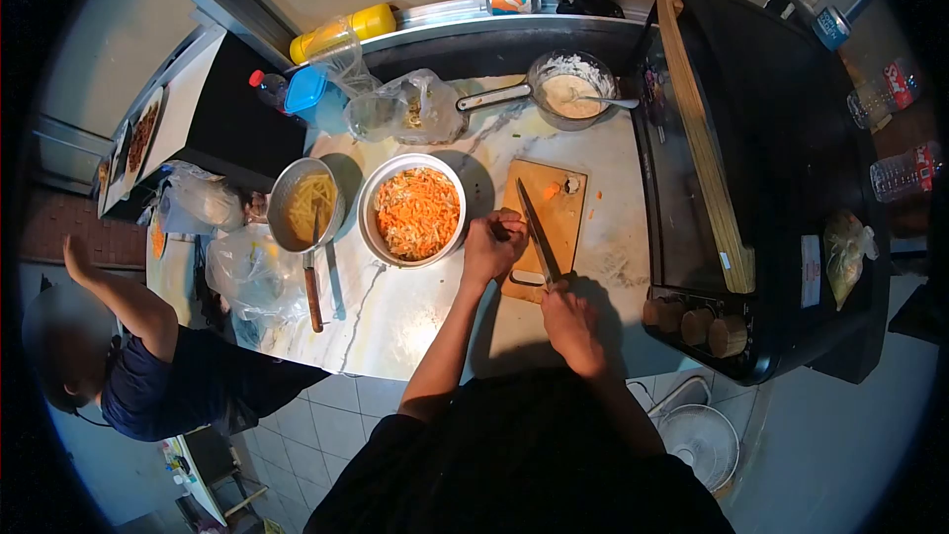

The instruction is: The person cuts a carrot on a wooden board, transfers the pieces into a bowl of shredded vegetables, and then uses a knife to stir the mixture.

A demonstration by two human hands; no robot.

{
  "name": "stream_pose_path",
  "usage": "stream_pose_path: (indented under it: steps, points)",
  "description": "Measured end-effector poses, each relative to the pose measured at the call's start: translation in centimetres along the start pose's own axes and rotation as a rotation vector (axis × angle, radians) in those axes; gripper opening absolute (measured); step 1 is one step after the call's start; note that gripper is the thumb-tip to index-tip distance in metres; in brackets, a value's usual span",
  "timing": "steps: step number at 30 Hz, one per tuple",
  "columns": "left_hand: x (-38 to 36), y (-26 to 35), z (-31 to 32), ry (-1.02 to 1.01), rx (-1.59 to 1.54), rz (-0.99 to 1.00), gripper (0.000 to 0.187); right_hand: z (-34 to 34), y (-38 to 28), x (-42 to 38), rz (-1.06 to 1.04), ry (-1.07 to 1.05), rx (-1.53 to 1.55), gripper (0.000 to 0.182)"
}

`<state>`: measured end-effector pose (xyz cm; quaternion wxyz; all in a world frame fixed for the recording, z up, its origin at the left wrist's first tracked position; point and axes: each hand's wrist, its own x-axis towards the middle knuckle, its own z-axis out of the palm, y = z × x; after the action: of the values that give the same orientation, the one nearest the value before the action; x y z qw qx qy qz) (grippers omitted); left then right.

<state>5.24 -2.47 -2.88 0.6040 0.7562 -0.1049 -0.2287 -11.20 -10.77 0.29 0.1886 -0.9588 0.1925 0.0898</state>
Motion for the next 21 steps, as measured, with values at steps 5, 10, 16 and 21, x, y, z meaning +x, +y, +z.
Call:
stream_pose_path:
  steps: [5,10,16,21]
  points:
    - [0.3,-0.5,-0.1,-0.013,-0.053,0.026,0.022,0.8,-0.5,0.2,0.078,-0.076,0.013,0.032]
    - [0.2,-0.5,0.2,-0.042,-0.117,-0.034,0.022,-1.1,-0.2,0.0,0.079,-0.056,-0.005,0.03]
    - [0.0,0.0,0.1,-0.042,-0.055,0.022,0.02,-3.0,0.4,-0.7,0.081,-0.013,0.042,0.03]
    - [0.4,-0.9,0.1,-0.034,0.029,0.063,0.021,-2.5,1.0,-0.9,0.134,-0.019,0.086,0.032]
